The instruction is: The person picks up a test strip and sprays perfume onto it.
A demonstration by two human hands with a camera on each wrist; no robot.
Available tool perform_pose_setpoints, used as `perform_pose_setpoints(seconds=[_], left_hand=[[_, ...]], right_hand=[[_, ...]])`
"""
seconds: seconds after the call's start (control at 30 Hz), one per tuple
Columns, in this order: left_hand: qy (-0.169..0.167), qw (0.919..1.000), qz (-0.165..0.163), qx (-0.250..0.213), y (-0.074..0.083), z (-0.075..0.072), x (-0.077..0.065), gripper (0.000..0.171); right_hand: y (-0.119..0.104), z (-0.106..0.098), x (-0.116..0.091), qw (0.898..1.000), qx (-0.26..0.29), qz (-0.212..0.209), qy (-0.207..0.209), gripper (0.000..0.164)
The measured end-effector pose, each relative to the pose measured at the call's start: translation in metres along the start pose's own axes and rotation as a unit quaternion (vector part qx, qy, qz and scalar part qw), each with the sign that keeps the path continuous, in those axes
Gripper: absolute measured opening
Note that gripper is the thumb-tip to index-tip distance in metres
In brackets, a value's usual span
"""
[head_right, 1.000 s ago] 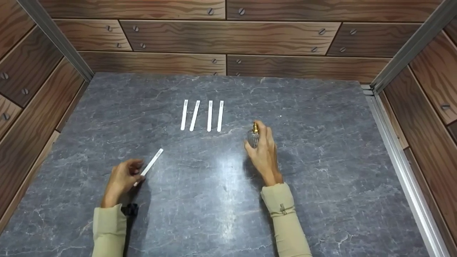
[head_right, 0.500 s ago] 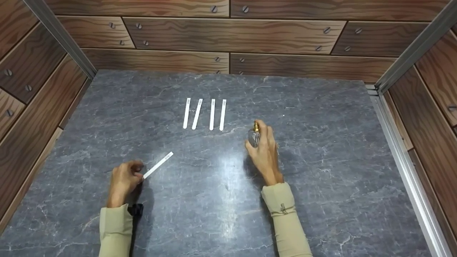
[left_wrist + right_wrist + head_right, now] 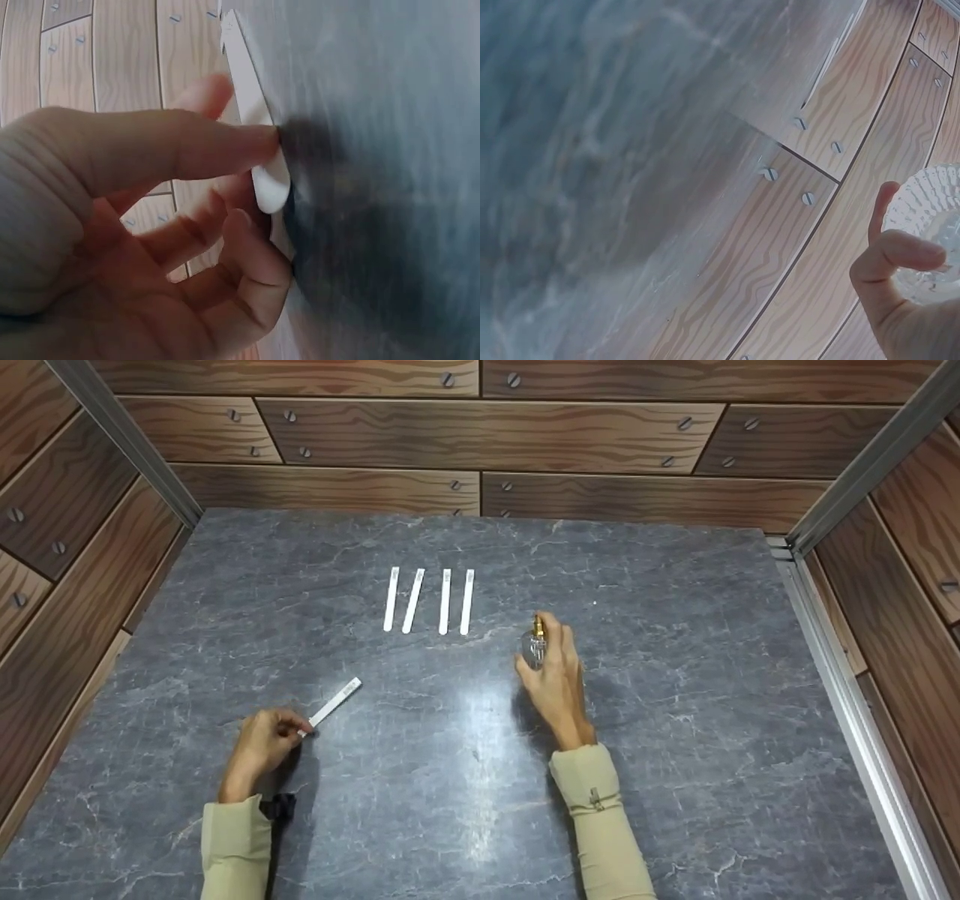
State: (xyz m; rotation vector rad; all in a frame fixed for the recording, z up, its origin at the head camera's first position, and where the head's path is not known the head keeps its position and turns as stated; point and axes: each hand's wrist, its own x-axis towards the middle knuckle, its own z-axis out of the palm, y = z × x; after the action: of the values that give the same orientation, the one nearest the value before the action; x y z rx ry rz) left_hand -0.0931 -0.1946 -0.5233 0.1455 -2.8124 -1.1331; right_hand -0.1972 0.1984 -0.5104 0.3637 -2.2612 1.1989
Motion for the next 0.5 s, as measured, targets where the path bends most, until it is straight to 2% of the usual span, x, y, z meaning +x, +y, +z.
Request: perform_pose_setpoints(seconds=[0.13,0.23,0.33,0.5], left_hand=[[-0.033,0.9993,-0.018,-0.002,0.002,0.000,0.001,0.033],[-0.046,0.9986,-0.021,-0.015,0.004,0.002,0.003,0.035],[-0.049,0.9980,-0.001,-0.040,0.005,0.005,0.005,0.037],[-0.037,0.9958,0.009,-0.084,0.010,0.012,0.009,0.031]], right_hand=[[0.000,-0.001,0.001,1.000,0.002,-0.003,0.000,0.065],[0.000,-0.002,0.001,1.000,0.002,-0.005,0.002,0.066],[0.000,-0.003,0.001,1.000,0.000,-0.006,0.005,0.067],[0.001,-0.004,0.001,1.000,0.001,-0.009,0.003,0.067]])
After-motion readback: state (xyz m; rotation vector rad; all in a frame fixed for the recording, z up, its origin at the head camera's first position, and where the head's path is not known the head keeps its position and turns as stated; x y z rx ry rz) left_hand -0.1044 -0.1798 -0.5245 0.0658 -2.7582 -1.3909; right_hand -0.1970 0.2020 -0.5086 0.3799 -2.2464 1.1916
